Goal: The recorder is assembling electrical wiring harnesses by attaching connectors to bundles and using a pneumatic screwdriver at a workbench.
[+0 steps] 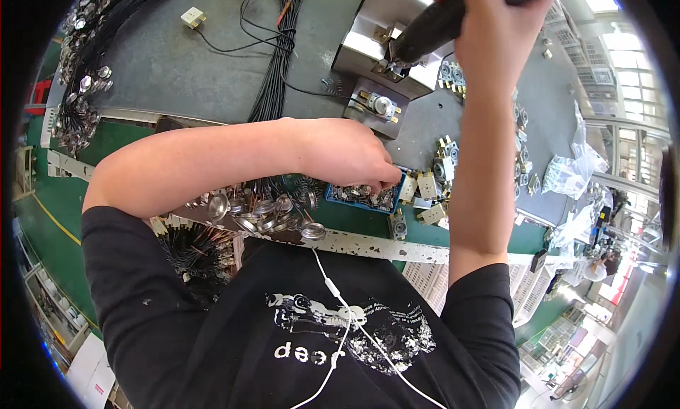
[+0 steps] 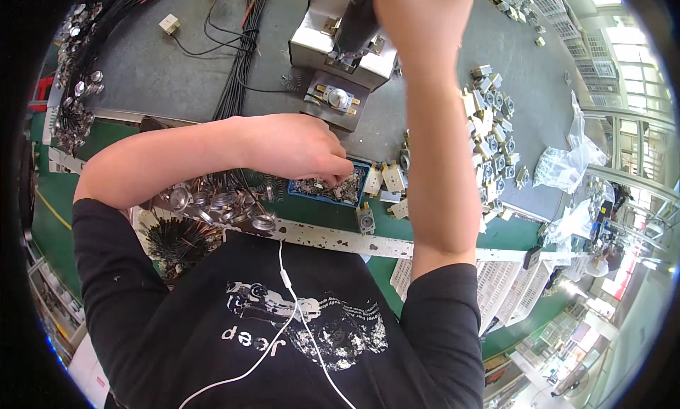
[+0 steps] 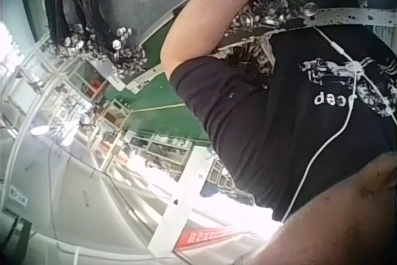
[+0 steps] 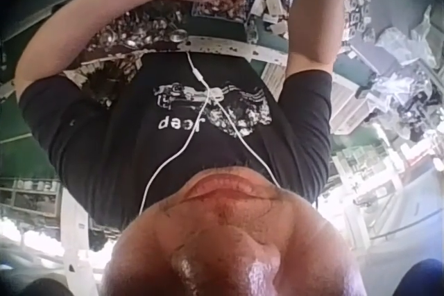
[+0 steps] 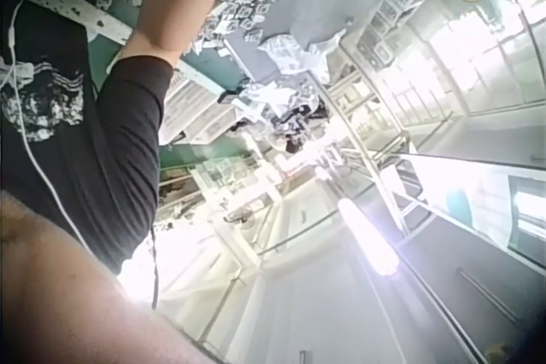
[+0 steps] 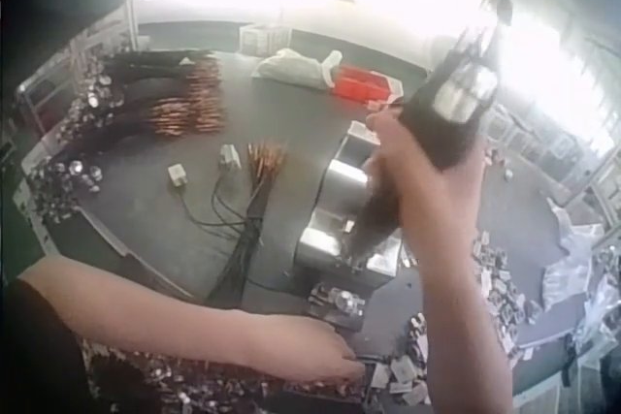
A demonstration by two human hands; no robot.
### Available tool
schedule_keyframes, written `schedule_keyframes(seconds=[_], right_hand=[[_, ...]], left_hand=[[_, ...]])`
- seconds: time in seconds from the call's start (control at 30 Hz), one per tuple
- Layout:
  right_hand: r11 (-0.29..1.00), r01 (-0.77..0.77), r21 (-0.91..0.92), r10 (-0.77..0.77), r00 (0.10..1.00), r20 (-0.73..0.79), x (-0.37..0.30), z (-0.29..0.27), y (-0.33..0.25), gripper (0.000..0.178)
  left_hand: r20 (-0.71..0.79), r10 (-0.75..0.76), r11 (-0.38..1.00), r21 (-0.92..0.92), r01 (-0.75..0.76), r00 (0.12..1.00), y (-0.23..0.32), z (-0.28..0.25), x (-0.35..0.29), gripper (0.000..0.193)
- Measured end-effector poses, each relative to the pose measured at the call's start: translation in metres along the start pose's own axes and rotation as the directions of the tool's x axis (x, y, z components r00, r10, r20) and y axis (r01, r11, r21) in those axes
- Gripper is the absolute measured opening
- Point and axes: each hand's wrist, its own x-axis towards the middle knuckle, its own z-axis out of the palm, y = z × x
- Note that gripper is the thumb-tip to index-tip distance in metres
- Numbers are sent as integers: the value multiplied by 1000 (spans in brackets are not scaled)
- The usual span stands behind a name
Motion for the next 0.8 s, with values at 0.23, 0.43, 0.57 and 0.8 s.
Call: schedule_keyframes(seconds=[0.23, 0.43, 0.57, 0.8], right_hand=[[981, 180, -68, -186, 978, -99, -25, 3, -21, 36], [932, 363, -9, -360, 922, -140, -14, -9, -37, 20], [965, 256, -65, -260, 964, -63, -16, -13, -27, 12], [178, -165, 970, 32, 986, 162, -15, -5, -1, 16]], left_hand=[[-39, -30, 998, -55, 27, 999, -1, -1, -6, 16], [18, -39, 999, 7, 39, 999, 1, -7, -6, 15], [52, -83, 997, 6, 83, 995, 1, -7, -11, 15], [34, -78, 997, -17, 79, 996, 2, -9, -12, 15]])
